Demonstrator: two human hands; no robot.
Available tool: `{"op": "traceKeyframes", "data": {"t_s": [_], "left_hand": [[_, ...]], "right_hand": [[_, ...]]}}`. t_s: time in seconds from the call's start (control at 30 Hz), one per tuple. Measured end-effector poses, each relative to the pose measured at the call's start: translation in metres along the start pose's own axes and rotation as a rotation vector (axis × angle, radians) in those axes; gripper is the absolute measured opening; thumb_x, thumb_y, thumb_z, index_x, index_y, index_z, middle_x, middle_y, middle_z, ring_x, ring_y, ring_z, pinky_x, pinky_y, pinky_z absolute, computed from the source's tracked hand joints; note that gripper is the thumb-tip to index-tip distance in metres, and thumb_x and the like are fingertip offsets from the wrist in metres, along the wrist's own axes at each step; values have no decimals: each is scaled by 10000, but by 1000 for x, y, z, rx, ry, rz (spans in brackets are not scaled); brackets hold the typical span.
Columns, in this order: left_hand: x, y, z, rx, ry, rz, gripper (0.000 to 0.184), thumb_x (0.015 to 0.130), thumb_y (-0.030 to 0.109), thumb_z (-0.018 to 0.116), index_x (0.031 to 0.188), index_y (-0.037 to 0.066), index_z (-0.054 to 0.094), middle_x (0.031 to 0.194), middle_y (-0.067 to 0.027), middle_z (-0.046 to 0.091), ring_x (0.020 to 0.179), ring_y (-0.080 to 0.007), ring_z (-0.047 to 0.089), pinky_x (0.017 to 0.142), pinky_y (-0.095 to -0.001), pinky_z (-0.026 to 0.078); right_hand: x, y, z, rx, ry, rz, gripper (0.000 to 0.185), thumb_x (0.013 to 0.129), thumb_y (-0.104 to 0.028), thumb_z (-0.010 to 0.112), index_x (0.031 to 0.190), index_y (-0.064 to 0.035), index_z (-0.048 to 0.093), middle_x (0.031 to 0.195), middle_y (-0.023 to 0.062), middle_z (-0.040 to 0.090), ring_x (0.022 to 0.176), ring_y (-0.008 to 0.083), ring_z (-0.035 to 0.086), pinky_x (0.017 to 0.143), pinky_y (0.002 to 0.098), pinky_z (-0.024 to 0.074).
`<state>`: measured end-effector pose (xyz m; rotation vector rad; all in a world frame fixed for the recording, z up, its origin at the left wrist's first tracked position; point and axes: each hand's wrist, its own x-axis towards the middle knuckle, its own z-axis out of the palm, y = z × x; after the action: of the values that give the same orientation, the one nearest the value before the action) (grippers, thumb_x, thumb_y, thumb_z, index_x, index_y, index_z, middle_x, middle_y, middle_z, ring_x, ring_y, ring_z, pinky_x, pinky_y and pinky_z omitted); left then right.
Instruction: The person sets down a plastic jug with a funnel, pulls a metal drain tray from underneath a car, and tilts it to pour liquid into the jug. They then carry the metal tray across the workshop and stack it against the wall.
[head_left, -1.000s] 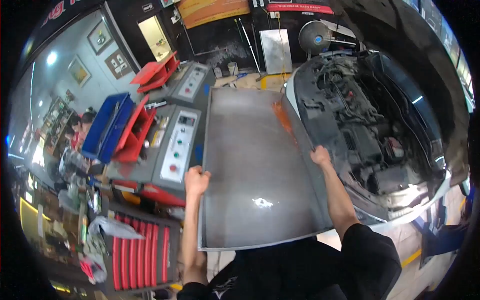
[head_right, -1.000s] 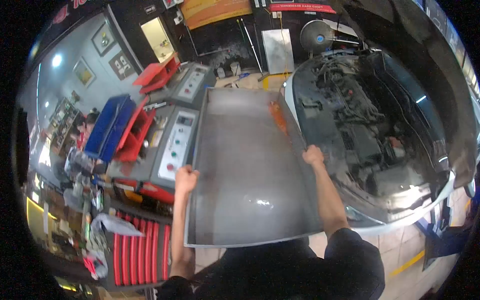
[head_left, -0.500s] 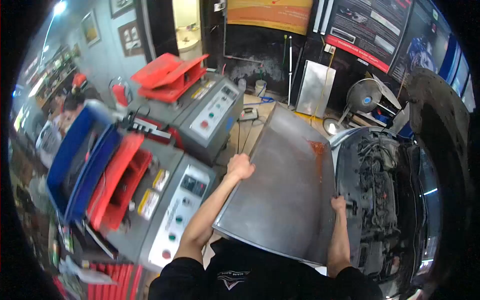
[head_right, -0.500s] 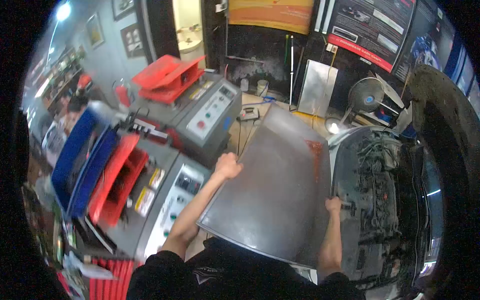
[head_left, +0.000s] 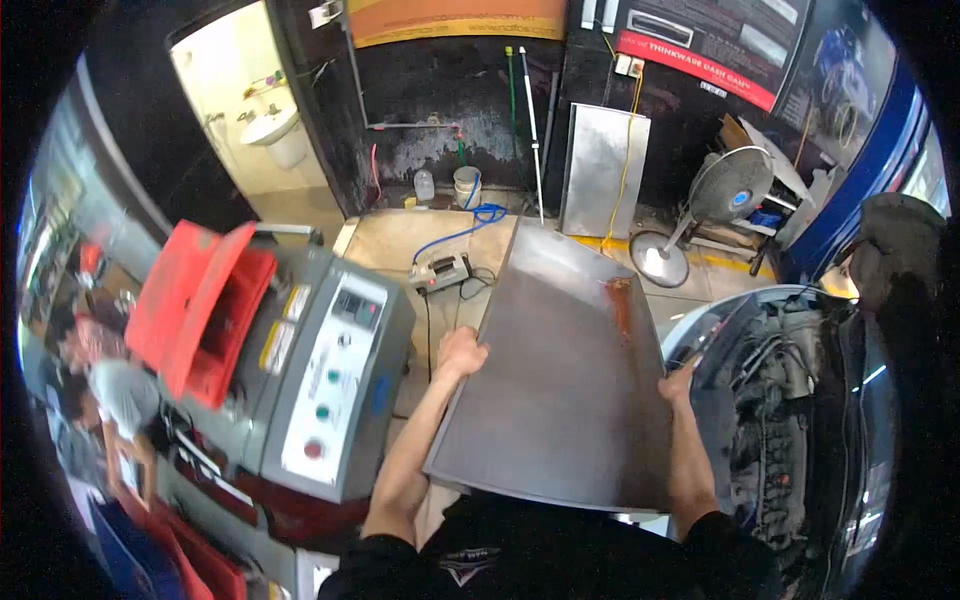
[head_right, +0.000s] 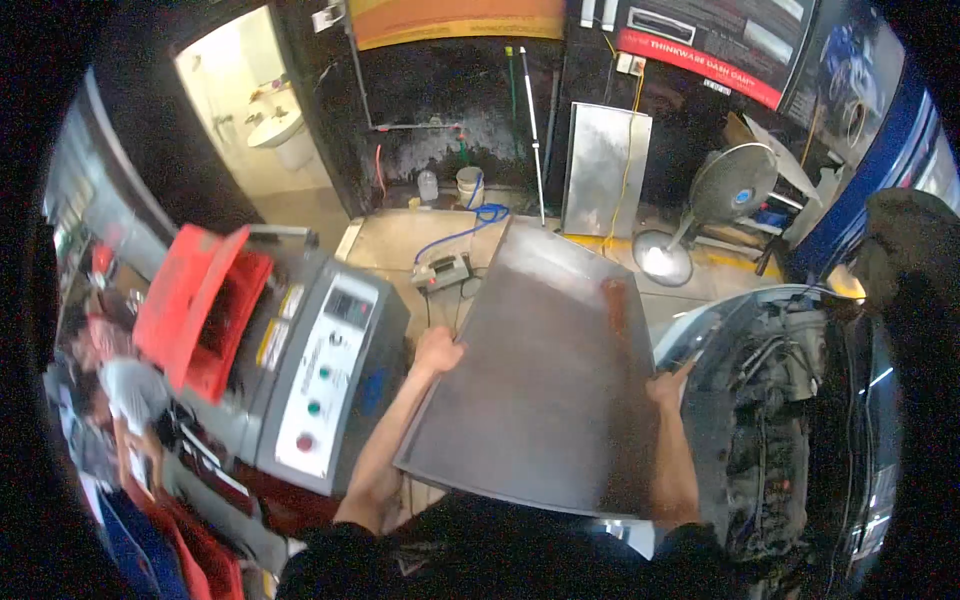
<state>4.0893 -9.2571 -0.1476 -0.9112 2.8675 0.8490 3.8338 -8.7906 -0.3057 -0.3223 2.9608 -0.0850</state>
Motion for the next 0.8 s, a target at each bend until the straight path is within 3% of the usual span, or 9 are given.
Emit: {"op": "traceKeyframes", "data": {"t_s": [0.07, 0.13, 0.23, 0.4, 0.5, 0.57, 0.6, 0.67, 0.8], "left_hand": [[55, 11, -18, 6, -15, -21, 347, 760, 304, 662, 952, 17, 700, 974, -243, 668, 959, -405, 637, 839, -469, 513], [101, 14, -33, -47, -88, -151, 354, 762, 317, 659, 943, 16, 700, 974, -249, 664, 965, -406, 632, 850, -470, 505], [191, 3, -43, 13, -17, -141, 357, 754, 319, 648, 935, 16, 701, 960, -241, 669, 956, -409, 632, 861, -463, 500], [343, -25, -69, -25, 30, -226, 319, 737, 290, 631, 820, -10, 699, 906, -255, 666, 913, -411, 642, 831, -471, 504], [454, -79, -64, -88, 121, -218, 301, 729, 270, 634, 762, -26, 681, 817, -272, 652, 843, -421, 651, 772, -480, 512], [530, -95, -84, -98, 146, -226, 292, 723, 262, 638, 735, -28, 671, 775, -273, 642, 803, -426, 650, 744, -482, 512], [544, -109, -90, -89, 122, -263, 285, 716, 254, 642, 708, -30, 662, 733, -274, 633, 763, -431, 649, 716, -484, 513], [584, -132, -107, -85, 128, -296, 280, 709, 246, 647, 684, -34, 648, 703, -271, 627, 715, -437, 643, 680, -479, 510], [655, -131, -182, -34, 177, -273, 287, 710, 243, 651, 649, -34, 609, 663, -270, 599, 672, -432, 632, 634, -478, 487]], "right_hand": [[75, -16, 10, 140, -30, 59, 457, 781, -340, 611, 1051, 23, 678, 1061, 309, 635, 1071, 422, 599, 901, 445, 486], [130, -53, -20, 83, -184, 63, 428, 804, -353, 580, 999, 9, 699, 1024, 269, 658, 1052, 411, 612, 920, 447, 481], [221, -119, -34, 50, -161, 17, 446, 816, -358, 564, 999, 29, 688, 1077, 246, 651, 1070, 397, 606, 941, 440, 478], [381, -243, -29, 122, -348, 65, 496, 811, -350, 555, 1125, 25, 638, 1214, 242, 599, 1139, 376, 577, 972, 447, 467], [472, -336, -39, 93, -420, 53, 454, 826, -295, 569, 1182, -18, 617, 1161, 222, 638, 1103, 369, 607, 915, 445, 507], [561, -390, -29, 101, -329, -6, 449, 827, -294, 566, 1179, -22, 620, 1181, 219, 629, 1112, 375, 600, 925, 447, 502], [570, -404, -8, 103, -297, -50, 444, 827, -292, 563, 1177, -26, 624, 1200, 216, 621, 1122, 380, 593, 934, 449, 496], [615, -464, -45, 123, -580, 21, 452, 827, -298, 566, 1188, -33, 622, 1244, 199, 601, 1161, 376, 571, 963, 451, 478], [693, -554, -57, 157, -485, -20, 530, 830, -364, 560, 1241, -30, 579, 1279, 209, 575, 1206, 348, 547, 986, 462, 460]]}}
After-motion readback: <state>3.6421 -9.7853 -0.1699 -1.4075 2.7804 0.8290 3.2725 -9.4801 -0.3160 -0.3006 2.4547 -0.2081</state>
